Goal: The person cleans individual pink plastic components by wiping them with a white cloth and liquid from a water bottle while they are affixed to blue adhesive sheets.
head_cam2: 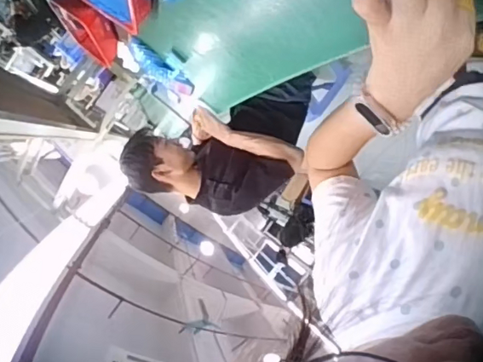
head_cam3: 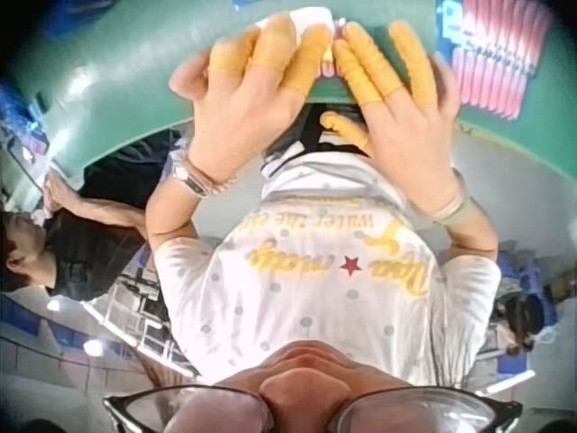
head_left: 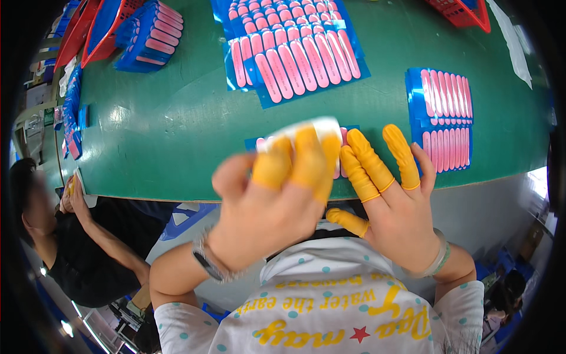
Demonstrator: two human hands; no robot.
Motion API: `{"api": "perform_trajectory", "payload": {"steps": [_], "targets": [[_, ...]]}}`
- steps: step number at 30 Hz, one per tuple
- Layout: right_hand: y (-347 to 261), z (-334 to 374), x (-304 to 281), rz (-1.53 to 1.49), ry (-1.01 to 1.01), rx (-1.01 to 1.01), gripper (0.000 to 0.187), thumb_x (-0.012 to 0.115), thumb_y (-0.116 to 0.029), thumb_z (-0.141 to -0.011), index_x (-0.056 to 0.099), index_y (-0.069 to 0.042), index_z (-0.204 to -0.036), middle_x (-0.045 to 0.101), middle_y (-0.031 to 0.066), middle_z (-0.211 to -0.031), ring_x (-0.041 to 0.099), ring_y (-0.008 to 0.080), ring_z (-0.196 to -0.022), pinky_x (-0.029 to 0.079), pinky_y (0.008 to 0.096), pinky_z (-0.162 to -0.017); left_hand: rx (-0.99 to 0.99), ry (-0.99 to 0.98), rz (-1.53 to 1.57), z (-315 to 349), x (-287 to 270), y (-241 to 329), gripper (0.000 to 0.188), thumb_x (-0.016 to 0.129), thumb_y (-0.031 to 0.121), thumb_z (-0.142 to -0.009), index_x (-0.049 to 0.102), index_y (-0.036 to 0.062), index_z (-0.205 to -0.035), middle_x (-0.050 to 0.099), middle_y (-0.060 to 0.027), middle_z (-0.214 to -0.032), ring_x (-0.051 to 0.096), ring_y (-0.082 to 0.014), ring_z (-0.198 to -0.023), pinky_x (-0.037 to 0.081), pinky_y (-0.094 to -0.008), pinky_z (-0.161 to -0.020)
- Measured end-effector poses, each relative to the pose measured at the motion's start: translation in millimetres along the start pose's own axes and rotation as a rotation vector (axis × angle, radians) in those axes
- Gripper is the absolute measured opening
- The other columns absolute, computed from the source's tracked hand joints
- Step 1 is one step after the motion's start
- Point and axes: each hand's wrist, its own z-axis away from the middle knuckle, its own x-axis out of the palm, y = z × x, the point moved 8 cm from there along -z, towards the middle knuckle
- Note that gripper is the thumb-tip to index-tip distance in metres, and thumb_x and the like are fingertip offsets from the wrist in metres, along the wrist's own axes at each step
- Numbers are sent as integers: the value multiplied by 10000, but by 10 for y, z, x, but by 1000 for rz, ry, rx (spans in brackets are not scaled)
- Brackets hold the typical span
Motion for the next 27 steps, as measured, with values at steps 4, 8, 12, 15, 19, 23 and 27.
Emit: {"api": "perform_trajectory", "payload": {"steps": [4, 8, 12, 15, 19, 23, 27], "targets": [[10, 18, 39, -11, -12, 43, 767, 723, -527, -774, 563, -105, -1394, 482, 54, -1507, 372, 332, -1420, 194, 556, -1142, 94, -52, -31, 46, 13, 71, 433, 716, 212, -703, 754, 190, -1134, 582, -41, -1198, 537, -219, -999, 338, -413, -858], [94, 5, 9, -162, -59, 30, 783, 730, -518, -777, 540, -107, -1415, 489, 58, -1502, 369, 330, -1431, 162, 534, -1145, -8, 18, 44, 344, -89, 182, 385, 611, 213, -798, 758, 179, -1152, 612, 24, -1137, 542, -147, -1022, 329, -349, -880], [143, 36, -78, -29, -39, -16, 691, 709, -502, -810, 594, -97, -1358, 546, 41, -1452, 428, 308, -1404, 154, 535, -1148, 3, -44, 38, 241, -88, 181, 380, 624, 207, -792, 760, 180, -1146, 608, 24, -1143, 544, -143, -1010, 328, -356, -882], [94, 32, -91, -9, -11, -17, 643, 704, -487, -819, 623, -93, -1321, 569, 30, -1428, 450, 295, -1390, 166, 546, -1142, 14, 41, 53, 152, -60, 120, 379, 639, 202, -787, 754, 167, -1146, 604, 12, -1156, 548, -152, -1007, 325, -366, -888], [34, 45, -85, 30, 29, 24, 630, 721, -457, -801, 635, -87, -1304, 576, 32, -1417, 466, 295, -1375, 193, 555, -1129, 54, -2, 25, -147, 62, 21, 536, 722, 171, -672, 726, 172, -1207, 572, -62, -1212, 531, -237, -1011, 352, -405, -852], [47, 41, -83, 5, 43, 28, 624, 747, -410, -775, 637, -80, -1294, 583, 41, -1408, 476, 295, -1364, 211, 555, -1121, 109, -25, 39, 238, -87, 301, 467, 703, 178, -711, 739, 159, -1176, 572, -63, -1201, 519, -239, -1044, 349, -424, -859], [47, 62, -76, -1, 25, 29, 611, 753, -378, -776, 636, -69, -1290, 553, 56, -1440, 459, 299, -1377, 219, 551, -1121, 61, -38, 167, 265, -139, 246, 457, 706, 172, -709, 743, 162, -1164, 578, -70, -1229, 516, -241, -1045, 347, -433, -848]]}}
